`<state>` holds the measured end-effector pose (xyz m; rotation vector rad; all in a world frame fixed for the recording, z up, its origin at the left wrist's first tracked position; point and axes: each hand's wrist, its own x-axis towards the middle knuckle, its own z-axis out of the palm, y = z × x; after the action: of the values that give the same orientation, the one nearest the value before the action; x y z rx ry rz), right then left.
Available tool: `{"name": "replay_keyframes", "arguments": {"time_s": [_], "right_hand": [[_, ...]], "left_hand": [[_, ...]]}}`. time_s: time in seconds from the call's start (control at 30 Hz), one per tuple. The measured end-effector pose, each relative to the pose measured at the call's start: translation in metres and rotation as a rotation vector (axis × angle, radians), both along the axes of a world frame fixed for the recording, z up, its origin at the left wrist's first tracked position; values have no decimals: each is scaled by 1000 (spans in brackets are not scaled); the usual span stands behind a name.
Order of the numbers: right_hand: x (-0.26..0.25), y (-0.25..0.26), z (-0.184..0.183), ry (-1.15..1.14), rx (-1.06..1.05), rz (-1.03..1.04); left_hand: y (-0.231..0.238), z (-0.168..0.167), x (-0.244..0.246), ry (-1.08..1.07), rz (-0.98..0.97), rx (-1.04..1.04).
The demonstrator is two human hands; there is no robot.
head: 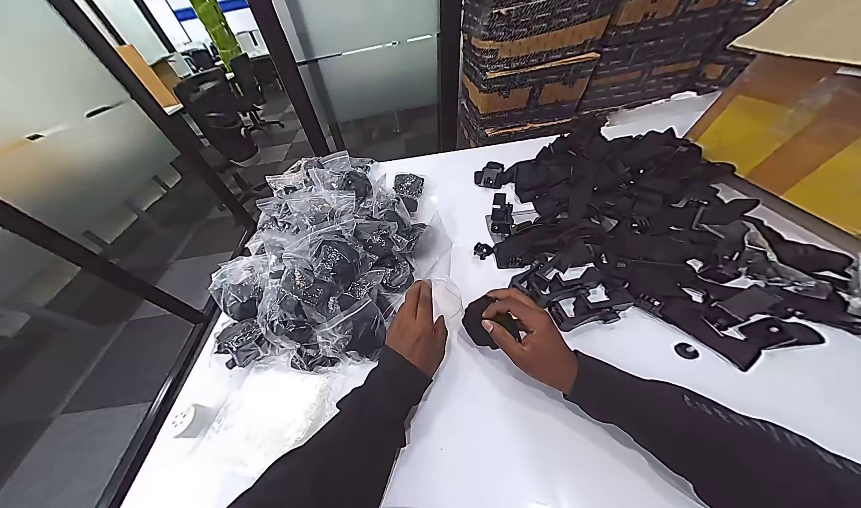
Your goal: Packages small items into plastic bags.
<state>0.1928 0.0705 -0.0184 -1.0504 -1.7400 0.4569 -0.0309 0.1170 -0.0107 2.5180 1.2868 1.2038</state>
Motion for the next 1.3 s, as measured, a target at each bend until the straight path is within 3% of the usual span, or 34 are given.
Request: {"name": "replay_keyframes", "arguments": {"time_s": [0.13,0.27,0.6,0.97,1.1,1.2,1.3], "right_hand": [[-3,-6,3,86,208,209],[-14,-19,1,70,179,377],[-15,-11,10,220,-170,105],[-16,-5,8,388,-202,-89],[-17,-5,6,496,-281,1],[-13,-6,7,580,-329,203],[-13,-6,9,596,-352,249]], "left_hand": [[3,-1,1,-44,-54,4],[-3,-2,8,-43,-172,21],[-8,-6,10,-28,-306,63],[-18,-6,20,-4,-415,246],[-22,-4,21,-24,-494,192],[-18,-5,19,-85,-465,169],[-15,-7,18,-123,-418,162]]}}
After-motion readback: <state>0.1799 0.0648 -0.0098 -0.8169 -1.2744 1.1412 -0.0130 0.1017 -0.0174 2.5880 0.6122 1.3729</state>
